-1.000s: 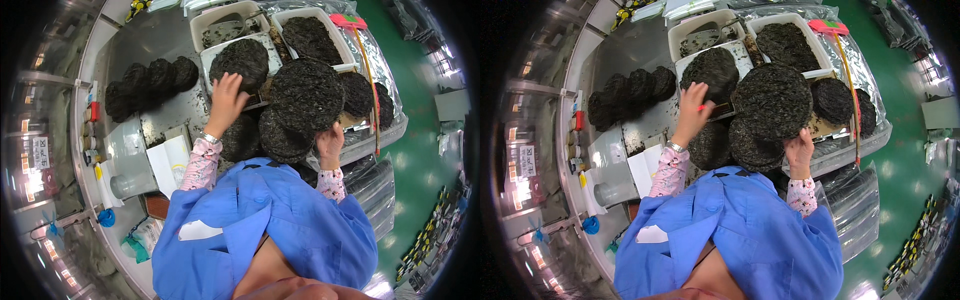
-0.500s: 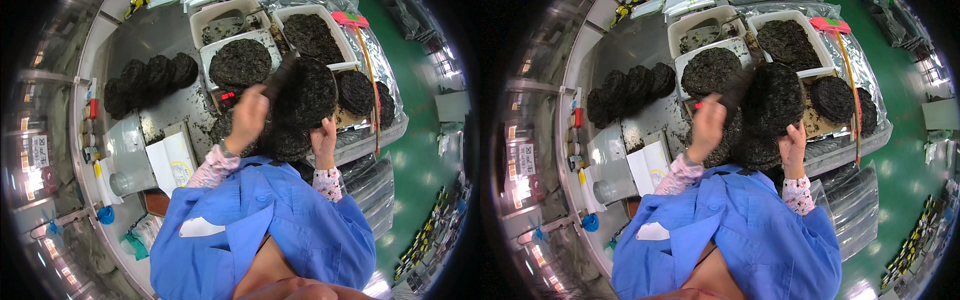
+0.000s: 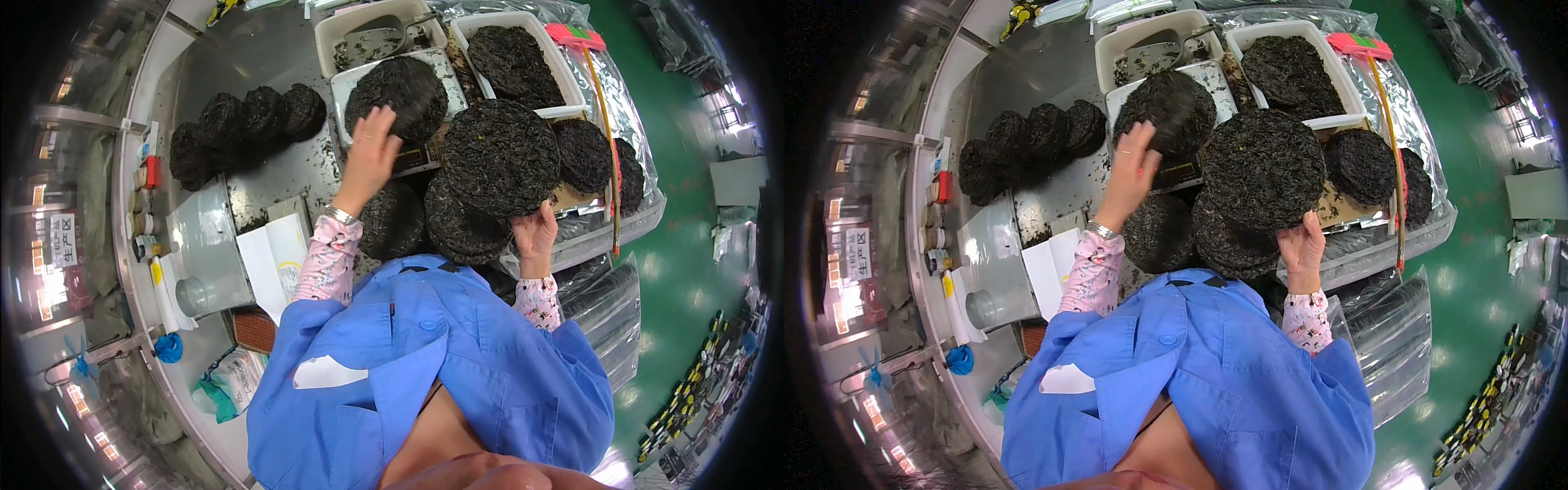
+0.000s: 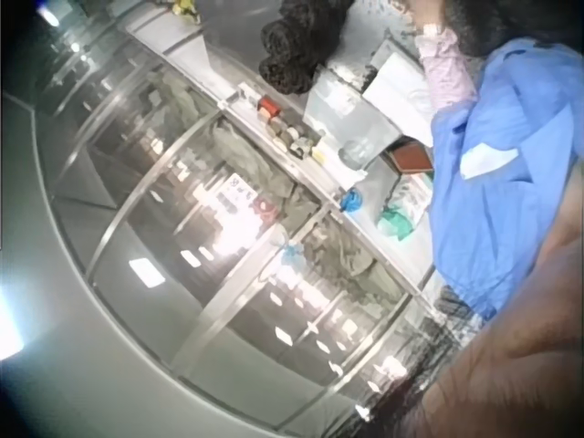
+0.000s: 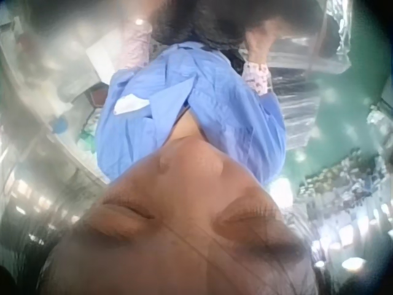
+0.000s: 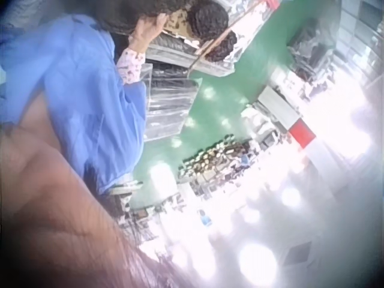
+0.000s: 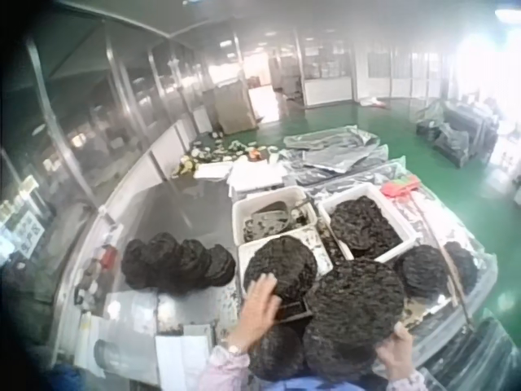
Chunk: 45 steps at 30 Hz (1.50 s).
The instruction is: The person repeatedly picks up dark, round compressed tea cakes and places them on a digital scale to weigh them. After weighing, the person moves the cakes to a stack on the table or into a plastic bag. The process is repeated for multiple cakes.
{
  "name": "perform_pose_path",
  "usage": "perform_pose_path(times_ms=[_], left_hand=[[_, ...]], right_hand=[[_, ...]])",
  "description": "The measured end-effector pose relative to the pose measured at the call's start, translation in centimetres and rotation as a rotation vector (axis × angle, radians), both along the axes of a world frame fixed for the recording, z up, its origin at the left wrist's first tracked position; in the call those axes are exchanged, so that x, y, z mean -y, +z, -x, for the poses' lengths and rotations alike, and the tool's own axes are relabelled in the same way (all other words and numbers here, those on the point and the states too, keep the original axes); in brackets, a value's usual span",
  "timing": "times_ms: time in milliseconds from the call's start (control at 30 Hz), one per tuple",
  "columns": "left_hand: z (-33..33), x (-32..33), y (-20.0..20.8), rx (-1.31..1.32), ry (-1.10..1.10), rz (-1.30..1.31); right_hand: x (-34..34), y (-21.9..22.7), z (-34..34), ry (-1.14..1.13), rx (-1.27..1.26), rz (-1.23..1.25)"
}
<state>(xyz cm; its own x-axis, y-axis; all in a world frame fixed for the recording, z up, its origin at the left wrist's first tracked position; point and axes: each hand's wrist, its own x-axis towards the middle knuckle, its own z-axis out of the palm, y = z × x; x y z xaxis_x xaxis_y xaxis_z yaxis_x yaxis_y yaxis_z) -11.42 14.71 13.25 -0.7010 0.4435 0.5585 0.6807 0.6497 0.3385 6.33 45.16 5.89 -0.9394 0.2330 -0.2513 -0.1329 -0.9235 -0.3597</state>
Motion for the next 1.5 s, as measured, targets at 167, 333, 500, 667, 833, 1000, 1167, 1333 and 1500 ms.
perform_pose_path(times_ms=[167,333,500,667,833,1000,1167,1333,1500], left_hand=[[-3.6,-4.9,0.4,0.335,-0.248,-0.3],[-3.4,-7.7,2.5,0.275,-0.193,-0.249],[-4.0,-8.0,2.0,0.407,-0.11,-0.376],[-4.3,-8.3,1.7,0.537,-0.074,-0.42],[-4.2,-8.1,-0.2,0.68,-0.058,-0.427],[-5.2,-8.6,-0.8,0.559,-0.032,-0.428],[-5.5,-8.0,-0.8,0.738,-0.118,-0.588],[-4.5,-7.1,-2.3,0.939,-0.095,-0.608],[-4.4,-7.5,-3.0,0.87,-0.001,-0.626]], right_hand=[[1.2,1.5,0.0,0.037,-0.069,-0.045],[2.7,2.6,-0.4,0.035,-0.036,-0.196],[2.9,2.2,-0.5,0.025,-0.057,-0.145],[2.4,0.1,-1.0,0.029,-0.086,-0.115],[2.3,-0.3,-1.6,0.053,-0.044,-0.102],[2.2,-0.5,-1.9,0.037,-0.017,-0.078],[1.2,-1.4,-2.1,0.082,-0.005,-0.042],[1.2,-0.4,-1.2,0.099,-0.002,-0.152],[1.8,1.3,-0.4,0.12,0.011,-0.158]])
